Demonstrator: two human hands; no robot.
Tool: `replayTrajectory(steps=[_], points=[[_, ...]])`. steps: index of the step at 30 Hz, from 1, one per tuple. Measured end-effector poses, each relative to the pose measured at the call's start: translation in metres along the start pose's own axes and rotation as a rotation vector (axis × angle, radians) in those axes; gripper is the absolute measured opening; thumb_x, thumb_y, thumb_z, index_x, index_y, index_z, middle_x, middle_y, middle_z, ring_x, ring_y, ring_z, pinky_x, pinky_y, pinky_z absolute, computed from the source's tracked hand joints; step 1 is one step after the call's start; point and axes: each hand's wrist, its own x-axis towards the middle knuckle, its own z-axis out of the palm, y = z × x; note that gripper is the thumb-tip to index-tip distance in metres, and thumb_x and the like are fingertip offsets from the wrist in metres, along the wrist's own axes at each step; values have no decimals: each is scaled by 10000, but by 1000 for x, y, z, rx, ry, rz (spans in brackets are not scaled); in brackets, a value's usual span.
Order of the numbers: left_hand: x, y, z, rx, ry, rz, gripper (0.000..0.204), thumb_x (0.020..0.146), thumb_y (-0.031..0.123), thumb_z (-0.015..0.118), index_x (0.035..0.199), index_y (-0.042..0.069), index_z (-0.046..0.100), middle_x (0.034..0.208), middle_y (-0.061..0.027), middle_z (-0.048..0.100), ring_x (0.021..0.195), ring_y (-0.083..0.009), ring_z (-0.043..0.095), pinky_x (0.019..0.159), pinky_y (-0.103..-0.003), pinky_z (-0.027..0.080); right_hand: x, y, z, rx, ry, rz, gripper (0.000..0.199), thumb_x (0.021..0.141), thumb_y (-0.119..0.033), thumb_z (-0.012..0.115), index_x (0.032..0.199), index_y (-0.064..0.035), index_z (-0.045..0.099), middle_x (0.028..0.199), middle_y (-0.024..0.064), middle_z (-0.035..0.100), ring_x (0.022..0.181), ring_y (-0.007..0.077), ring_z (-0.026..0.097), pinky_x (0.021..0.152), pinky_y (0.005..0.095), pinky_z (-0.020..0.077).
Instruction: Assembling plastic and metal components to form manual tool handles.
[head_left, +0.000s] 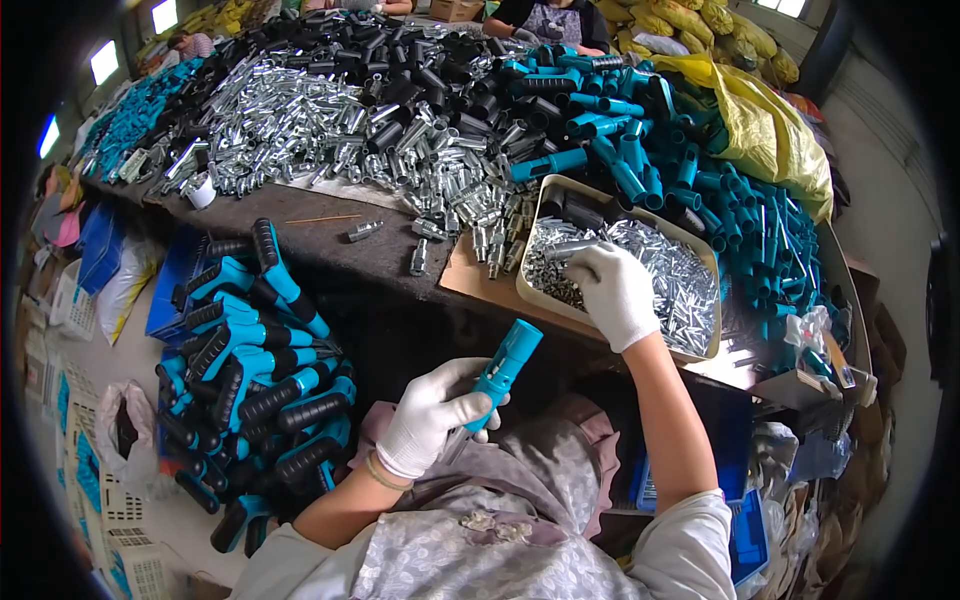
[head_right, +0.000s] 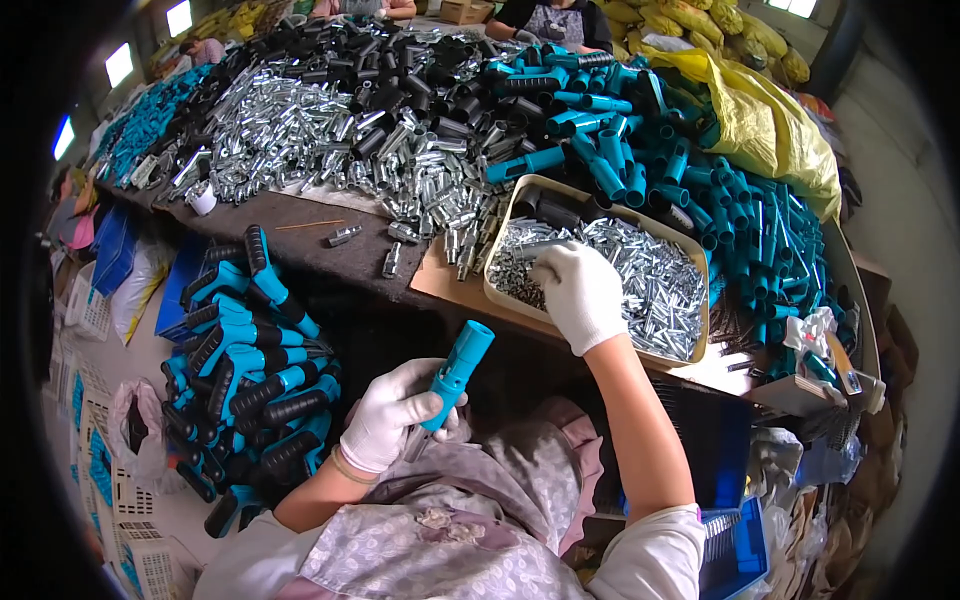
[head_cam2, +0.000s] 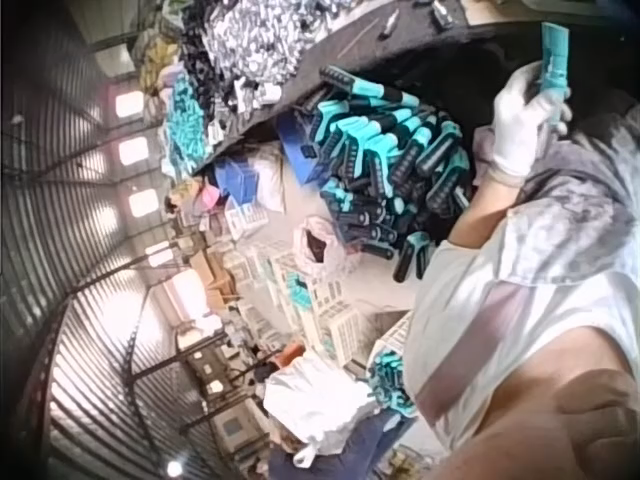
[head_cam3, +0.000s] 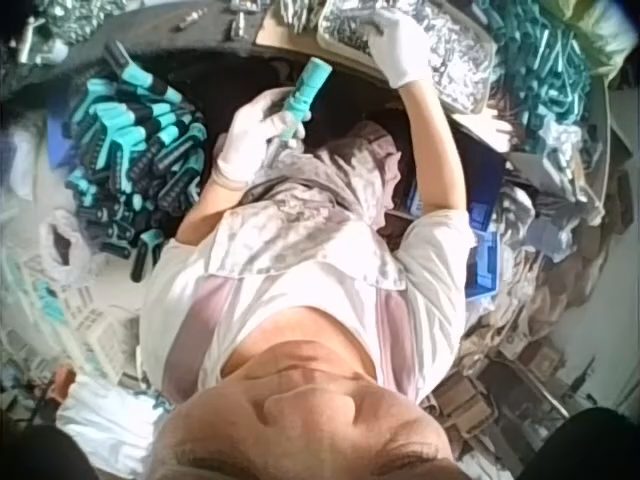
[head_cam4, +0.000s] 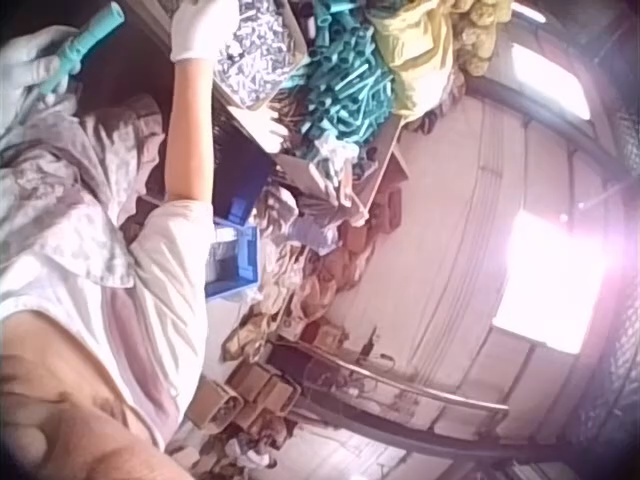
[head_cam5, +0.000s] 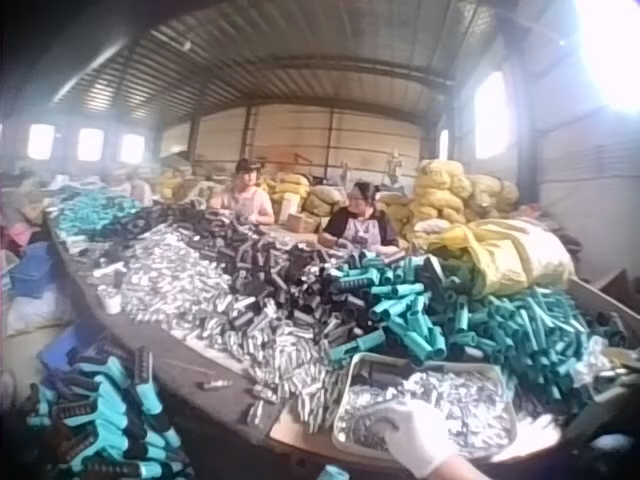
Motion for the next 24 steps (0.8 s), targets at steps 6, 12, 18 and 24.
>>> replayTrajectory(steps=[6,12,18,24], points=[[2,-8,-6,-274,47,-66,483,966,189,614,1355,-53,460,1051,-176,638,801,-226,664,632,-319,576,-42,-47,-18,700,40,343,80,808,-19,666,878,14,689,826,47,686,738,98,605,685,248,496],[-2,-8,8,-161,48,-27,464,924,119,590,1343,-56,491,1046,-117,647,860,-181,642,735,-290,542,-108,-93,12,999,1,509,131,765,14,778,810,10,655,749,33,668,661,74,601,611,227,506],[-16,-18,16,297,177,212,399,880,45,632,1265,-46,577,987,-63,666,852,-99,609,765,-247,499,-116,-101,22,1117,-40,592,178,791,-17,774,790,-3,597,748,52,653,624,86,596,564,234,504],[-20,-16,15,425,147,241,410,867,30,658,1266,-32,584,918,-85,692,778,-112,654,717,-259,526,-120,-89,24,1472,-147,626,220,794,-56,789,850,4,585,837,88,660,670,124,626,582,261,530]])
